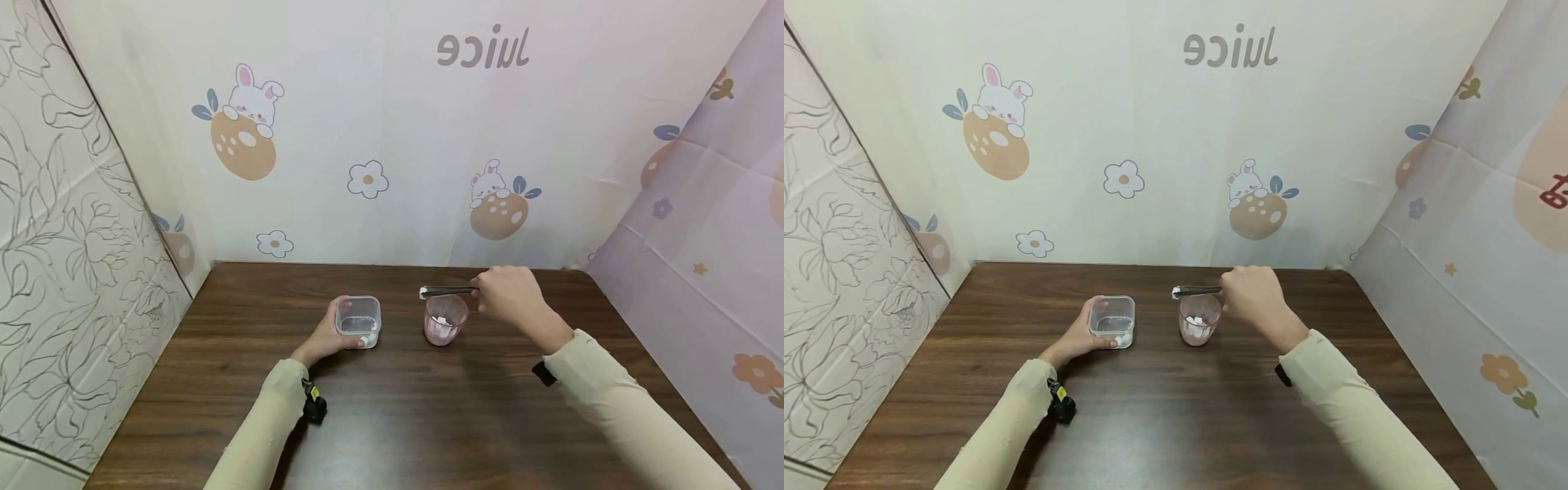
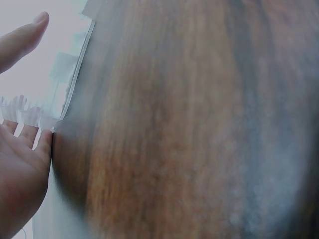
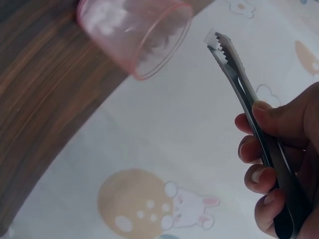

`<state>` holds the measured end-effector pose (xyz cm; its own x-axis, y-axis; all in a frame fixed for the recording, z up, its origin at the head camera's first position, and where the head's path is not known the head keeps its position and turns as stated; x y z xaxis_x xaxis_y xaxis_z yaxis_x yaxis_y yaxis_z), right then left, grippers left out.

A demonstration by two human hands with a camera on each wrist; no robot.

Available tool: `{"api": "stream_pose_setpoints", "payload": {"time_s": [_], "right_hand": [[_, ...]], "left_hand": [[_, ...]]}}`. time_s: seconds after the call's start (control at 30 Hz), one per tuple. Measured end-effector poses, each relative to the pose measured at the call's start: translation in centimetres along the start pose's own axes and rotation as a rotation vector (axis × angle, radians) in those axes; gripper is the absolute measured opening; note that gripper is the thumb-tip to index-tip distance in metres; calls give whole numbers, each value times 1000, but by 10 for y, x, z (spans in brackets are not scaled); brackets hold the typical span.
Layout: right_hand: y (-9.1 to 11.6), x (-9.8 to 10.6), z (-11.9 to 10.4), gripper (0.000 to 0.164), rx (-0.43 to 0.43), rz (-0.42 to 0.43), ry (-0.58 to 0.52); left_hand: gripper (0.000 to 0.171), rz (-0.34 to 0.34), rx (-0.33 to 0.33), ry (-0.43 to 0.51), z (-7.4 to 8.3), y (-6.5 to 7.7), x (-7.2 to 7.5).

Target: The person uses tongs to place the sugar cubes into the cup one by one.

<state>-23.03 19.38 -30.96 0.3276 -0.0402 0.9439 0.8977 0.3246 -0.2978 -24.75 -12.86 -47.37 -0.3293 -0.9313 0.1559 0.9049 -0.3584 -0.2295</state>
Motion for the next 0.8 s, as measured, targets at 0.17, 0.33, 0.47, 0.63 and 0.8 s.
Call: {"api": "stream_pose_setpoints", "payload": {"time_s": [0.17, 0.33, 0.47, 0.63, 0.8], "right_hand": [[7, -4, 12, 24, -15, -17, 9], [13, -11, 18, 33, 19, -7, 24], [15, -18, 20, 31, 37, -9, 17], [15, -28, 19, 30, 53, -13, 23], [14, -37, 18, 22, 51, -27, 59]], "left_hand": [[99, 5, -2, -1, -1, 1, 1], [99, 7, 6, -2, -1, 0, 2], [99, 3, 2, 2, 0, 0, 2], [100, 11, 0, 13, -5, -1, 1], [99, 13, 5, 3, -4, -1, 0]]}}
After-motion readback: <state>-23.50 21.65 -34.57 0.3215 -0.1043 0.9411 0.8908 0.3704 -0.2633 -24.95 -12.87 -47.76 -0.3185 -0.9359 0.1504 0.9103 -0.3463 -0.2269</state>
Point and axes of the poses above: each hand's wrist, its own y-axis away from the middle knuckle, its own x-axis out of the back of the hand, z = x × y, the point moved 1 cm from there along -y, towards the middle knuckle, and after that the axes turned 11 degrees about -x, right-handed, at the moved point
